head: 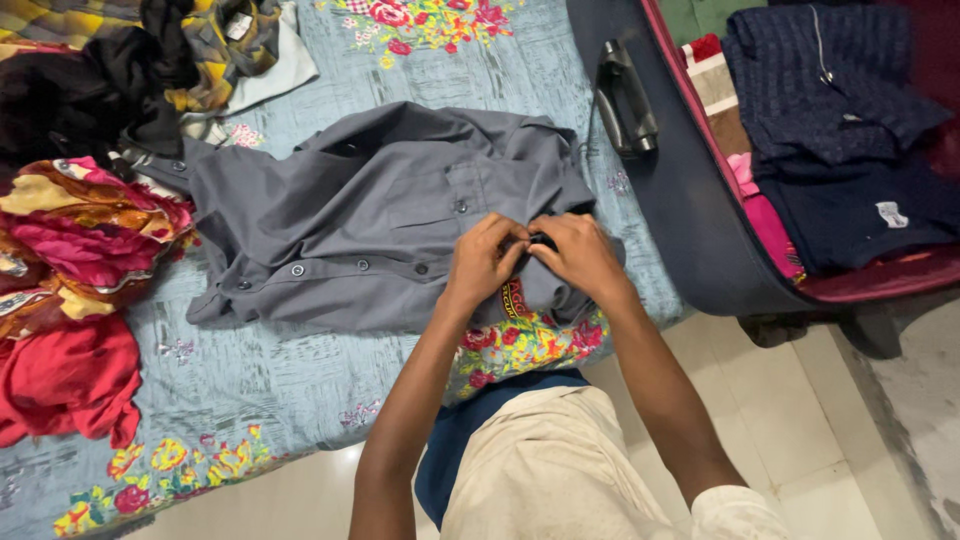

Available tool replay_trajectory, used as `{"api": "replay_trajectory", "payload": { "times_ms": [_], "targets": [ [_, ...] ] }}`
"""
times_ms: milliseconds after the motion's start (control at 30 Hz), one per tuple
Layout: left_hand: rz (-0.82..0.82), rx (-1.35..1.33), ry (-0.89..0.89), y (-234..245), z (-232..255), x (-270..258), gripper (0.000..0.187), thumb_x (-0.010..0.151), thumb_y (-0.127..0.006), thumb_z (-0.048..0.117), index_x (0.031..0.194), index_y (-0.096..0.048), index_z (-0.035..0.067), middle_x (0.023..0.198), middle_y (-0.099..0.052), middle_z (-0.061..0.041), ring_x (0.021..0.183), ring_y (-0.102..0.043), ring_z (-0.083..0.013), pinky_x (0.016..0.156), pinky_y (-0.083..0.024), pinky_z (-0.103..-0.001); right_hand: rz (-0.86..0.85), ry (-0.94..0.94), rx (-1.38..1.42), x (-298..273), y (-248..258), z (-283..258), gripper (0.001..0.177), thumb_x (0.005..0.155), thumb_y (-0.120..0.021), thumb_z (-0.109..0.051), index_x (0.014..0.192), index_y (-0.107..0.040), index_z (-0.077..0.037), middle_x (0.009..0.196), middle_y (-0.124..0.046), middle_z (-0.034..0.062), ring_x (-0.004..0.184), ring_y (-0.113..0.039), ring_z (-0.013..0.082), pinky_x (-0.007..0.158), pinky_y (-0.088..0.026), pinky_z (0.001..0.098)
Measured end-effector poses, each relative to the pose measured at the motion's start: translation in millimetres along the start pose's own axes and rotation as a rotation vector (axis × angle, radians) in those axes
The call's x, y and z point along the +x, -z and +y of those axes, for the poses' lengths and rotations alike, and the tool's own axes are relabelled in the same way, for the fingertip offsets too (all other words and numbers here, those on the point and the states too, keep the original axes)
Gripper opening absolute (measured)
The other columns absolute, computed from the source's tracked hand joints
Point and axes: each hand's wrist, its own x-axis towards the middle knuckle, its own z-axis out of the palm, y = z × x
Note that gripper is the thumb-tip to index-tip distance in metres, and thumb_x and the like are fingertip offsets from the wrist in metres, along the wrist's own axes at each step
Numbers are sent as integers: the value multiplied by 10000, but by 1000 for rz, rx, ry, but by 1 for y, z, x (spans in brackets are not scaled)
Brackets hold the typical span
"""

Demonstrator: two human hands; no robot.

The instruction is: The person folds a blue sweater and a grey long-sleeved shirt by hand on a bed, placing the folded sweater into an open suitcase.

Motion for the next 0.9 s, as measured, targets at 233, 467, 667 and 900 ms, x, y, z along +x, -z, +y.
{"api": "replay_trajectory", "payload": {
  "times_ms": [233, 467, 667, 900],
  "targets": [
    [-48, 132, -47, -2, -30, -11, 142, 907, -725, 147, 1026, -701, 73, 954, -717, -123, 866, -703, -344, 751, -549, -427, -108, -173, 159, 6, -29, 14, 236, 812, -818, -200, 978, -722, -62, 890, -741, 122, 830, -725, 305, 756, -548, 420],
    [-224, -76, 44, -1, -47, -4, 180, 776, -764, 196, 871, -714, 51, 865, -699, -144, 796, -685, -330, 695, -533, -432, -61, 15, 266, 0, -32, 32, 201, 784, -812, -139, 940, -728, -45, 919, -744, 115, 871, -723, 304, 786, -552, 411],
    [-303, 70, -7, 0, -42, 2, 186, 752, -748, 173, 877, -689, 49, 877, -665, -149, 839, -676, -341, 757, -548, -437, -98, -5, 326, 2, -43, 43, 189, 789, -770, -85, 965, -720, -38, 949, -746, 120, 883, -734, 290, 802, -564, 378],
    [-41, 134, -54, -3, -33, 2, 222, 818, -762, 151, 962, -639, 36, 939, -633, -145, 872, -659, -370, 751, -535, -448, -72, -187, 425, -4, -40, 33, 241, 808, -782, -105, 1024, -718, -19, 977, -766, 105, 901, -746, 195, 820, -562, 316]
  ]
}}
